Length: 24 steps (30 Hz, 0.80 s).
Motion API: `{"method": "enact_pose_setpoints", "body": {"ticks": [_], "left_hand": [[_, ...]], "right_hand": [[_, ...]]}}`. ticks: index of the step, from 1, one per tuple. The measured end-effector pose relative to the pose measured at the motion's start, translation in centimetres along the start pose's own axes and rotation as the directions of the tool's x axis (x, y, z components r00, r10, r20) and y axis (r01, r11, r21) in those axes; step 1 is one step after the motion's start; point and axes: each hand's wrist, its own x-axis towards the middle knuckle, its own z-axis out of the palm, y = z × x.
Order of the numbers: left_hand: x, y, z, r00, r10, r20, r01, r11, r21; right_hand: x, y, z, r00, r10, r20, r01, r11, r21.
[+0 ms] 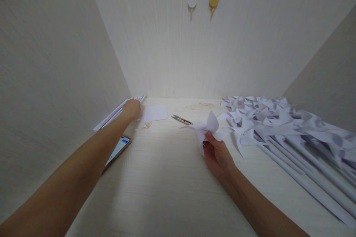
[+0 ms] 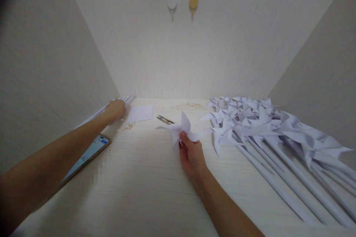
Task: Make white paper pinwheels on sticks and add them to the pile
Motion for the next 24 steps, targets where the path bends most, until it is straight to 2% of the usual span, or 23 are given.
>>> {"method": "enact_pose_setpoints", "body": {"ticks": [5, 7, 8, 9, 10, 11, 12, 13, 14, 16, 20, 22, 24], "left_hand": [[-0.2, 1.0, -3.2, 0.999, -0.013, -0.039, 0.006, 0.983, -0.181], [-1.2, 2.0, -4.7, 1.000, -0.009, -0.015, 0.004, 0.940, -0.340], [-2.0, 2.7, -5.3, 0.999, -0.031, 0.030, 0.043, 0.748, -0.663], [-3.0, 3.4, -5.8, 0.993, -0.033, 0.115, 0.117, 0.460, -0.880], [-4.2, 4.1, -6.0, 0.981, 0.031, 0.190, 0.182, 0.171, -0.968], [-5.4, 4.8, -6.1, 0.969, 0.104, 0.225, 0.232, -0.067, -0.970], [-6.8, 5.4, -6.1, 0.951, 0.175, 0.254, 0.291, -0.232, -0.928], [-8.2, 6.0, -5.8, 0.929, 0.238, 0.284, 0.353, -0.330, -0.876], [-9.7, 6.6, -5.5, 0.904, 0.304, 0.299, 0.404, -0.385, -0.830], [-12.4, 7.5, -4.3, 0.857, 0.421, 0.296, 0.479, -0.442, -0.758], [-16.3, 8.6, -1.3, 0.774, 0.578, 0.260, 0.567, -0.450, -0.690], [-17.2, 8.8, -0.1, 0.728, 0.634, 0.261, 0.608, -0.423, -0.671], [-17.5, 8.9, 0.5, 0.706, 0.662, 0.249, 0.625, -0.420, -0.658]], "right_hand": [[0.1, 0.1, -0.1, 1.000, 0.030, 0.000, -0.030, 0.999, 0.014], [0.1, 0.2, -0.1, 1.000, 0.027, 0.009, -0.027, 1.000, 0.007], [0.1, 0.1, -0.1, 1.000, 0.026, 0.013, -0.026, 1.000, 0.009], [0.0, 0.1, -0.1, 0.999, 0.029, 0.014, -0.029, 0.999, 0.015], [0.0, 0.0, -0.1, 0.999, 0.035, 0.012, -0.035, 0.999, 0.025], [-0.1, -0.1, -0.1, 0.999, 0.039, 0.006, -0.040, 0.998, 0.038], [-0.2, -0.3, -0.1, 0.999, 0.042, -0.002, -0.042, 0.998, 0.054], [-0.2, -0.4, -0.1, 0.999, 0.040, -0.014, -0.039, 0.997, 0.072], [-0.3, -0.5, 0.0, 0.999, 0.033, -0.022, -0.031, 0.996, 0.089], [-0.5, -0.8, 0.0, 1.000, 0.025, -0.016, -0.023, 0.995, 0.102], [-0.7, -0.9, 0.0, 1.000, 0.022, 0.012, -0.023, 0.994, 0.107], [-0.8, -0.9, 0.0, 1.000, 0.023, 0.017, -0.025, 0.993, 0.112], [-0.7, -0.9, 0.0, 0.999, 0.021, 0.031, -0.025, 0.993, 0.116]]}}
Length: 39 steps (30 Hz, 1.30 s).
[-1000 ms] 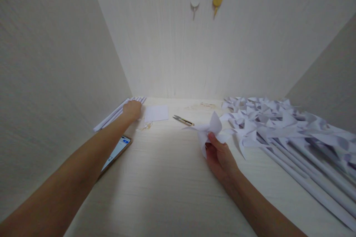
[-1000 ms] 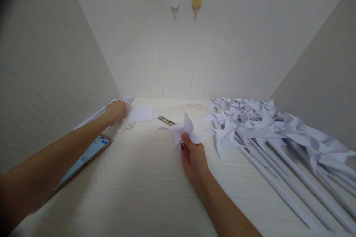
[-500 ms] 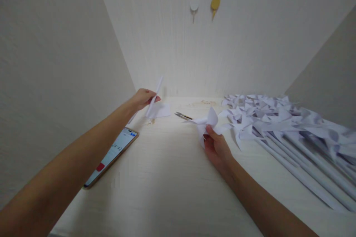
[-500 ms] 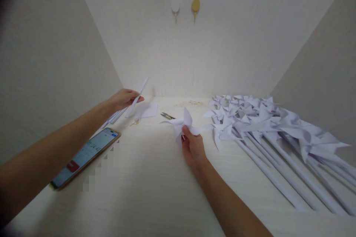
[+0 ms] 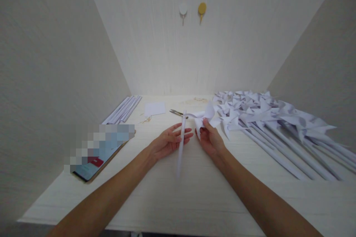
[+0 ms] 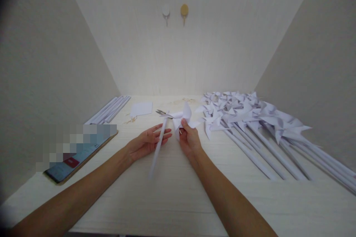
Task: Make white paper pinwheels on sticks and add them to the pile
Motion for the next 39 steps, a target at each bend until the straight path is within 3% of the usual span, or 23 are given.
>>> {"method": "enact_pose_setpoints", "body": {"ticks": [3, 9, 14, 23, 30, 34, 39], "left_hand": [[0.0, -0.1, 0.1, 1.000, -0.015, -0.001, 0.015, 1.000, -0.023], [-0.1, -0.1, 1.0, 0.991, -0.010, -0.131, 0.008, 1.000, -0.014], [-0.1, -0.3, 1.1, 0.986, -0.006, -0.164, 0.006, 1.000, 0.001], [0.1, -0.9, 0.8, 0.987, 0.083, -0.135, -0.069, 0.992, 0.103], [-0.2, -1.4, 0.9, 0.998, 0.053, 0.022, -0.056, 0.982, 0.180], [-0.1, -1.6, 0.8, 0.997, 0.075, 0.010, -0.076, 0.977, 0.201], [-0.1, -1.8, 0.8, 0.990, 0.127, -0.058, -0.110, 0.966, 0.233]], "right_hand": [[0.1, 0.1, 0.0, 1.000, 0.002, 0.021, -0.002, 1.000, 0.007], [0.4, 0.2, -0.4, 0.995, 0.086, 0.058, -0.083, 0.996, -0.045], [0.4, 0.2, -0.5, 0.989, 0.135, 0.055, -0.132, 0.990, -0.060], [0.2, 0.0, -0.3, 0.971, 0.232, 0.062, -0.233, 0.972, 0.014], [0.6, -0.2, -0.7, 0.944, 0.292, 0.154, -0.303, 0.952, 0.052], [0.8, -0.2, -1.0, 0.934, 0.304, 0.186, -0.305, 0.952, -0.024], [0.8, -0.1, -0.8, 0.938, 0.301, 0.172, -0.309, 0.951, 0.020]]}}
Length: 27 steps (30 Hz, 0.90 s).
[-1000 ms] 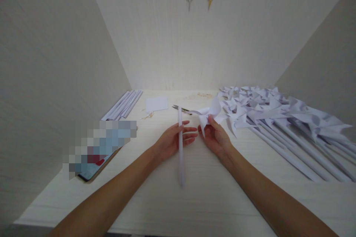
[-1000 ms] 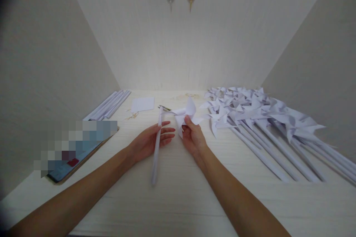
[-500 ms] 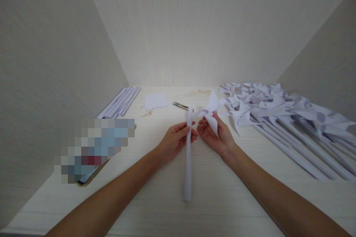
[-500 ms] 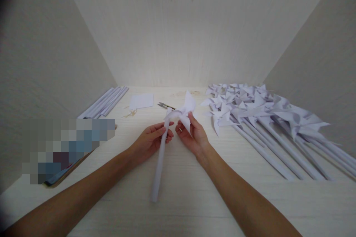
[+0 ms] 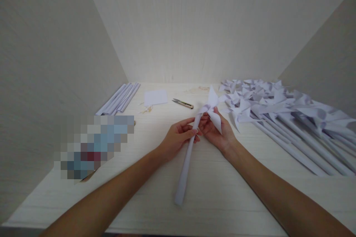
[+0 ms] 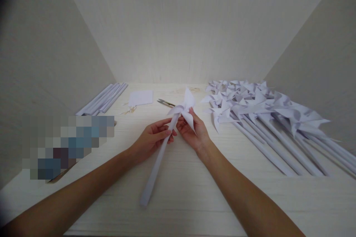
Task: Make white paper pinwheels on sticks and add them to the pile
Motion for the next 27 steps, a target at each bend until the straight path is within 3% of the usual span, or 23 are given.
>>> {"method": "enact_pose_setpoints", "body": {"ticks": [9, 27], "left_hand": [[0.10, -0.12, -0.02, 0.993, 0.097, -0.060, -0.089, 0.988, 0.129], [0.17, -0.08, -0.11, 0.987, 0.141, -0.072, -0.125, 0.974, 0.191]], "right_hand": [[0.34, 0.21, 0.21, 0.996, -0.049, -0.073, 0.045, 0.997, -0.060], [0.42, 0.50, 0.24, 0.987, -0.123, -0.103, 0.100, 0.973, -0.209]]}}
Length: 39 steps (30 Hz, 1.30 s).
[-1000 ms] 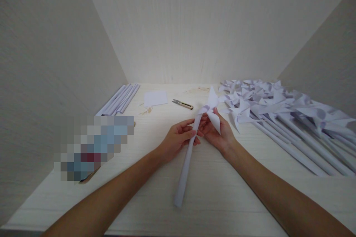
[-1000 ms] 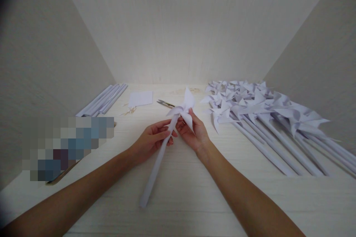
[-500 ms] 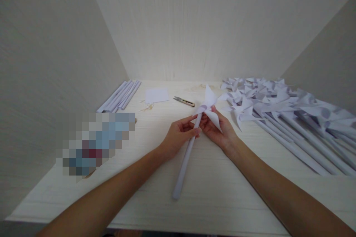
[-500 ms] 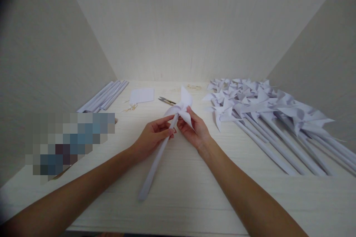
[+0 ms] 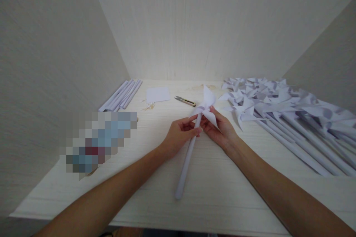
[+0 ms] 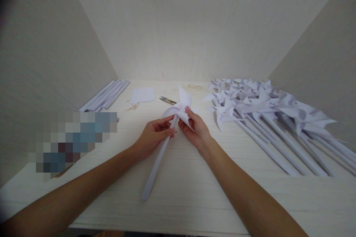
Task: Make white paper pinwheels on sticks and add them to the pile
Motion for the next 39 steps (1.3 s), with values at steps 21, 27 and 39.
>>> {"method": "enact_pose_setpoints", "body": {"ticks": [21, 27, 39], "left_hand": [[0.0, 0.0, 0.0, 0.999, 0.031, -0.034, -0.031, 0.999, -0.026], [0.0, -0.1, 0.0, 1.000, 0.023, -0.014, -0.023, 0.999, -0.038], [0.1, -0.1, -0.2, 1.000, 0.018, 0.021, -0.017, 0.998, -0.069]], "right_hand": [[-0.5, 0.4, 0.5, 0.999, -0.050, 0.005, 0.050, 0.993, -0.106], [-0.3, 0.5, 0.1, 0.999, 0.002, 0.050, 0.006, 0.989, -0.150], [-0.4, 0.4, 0.3, 0.995, -0.045, 0.083, 0.060, 0.981, -0.183]]}}
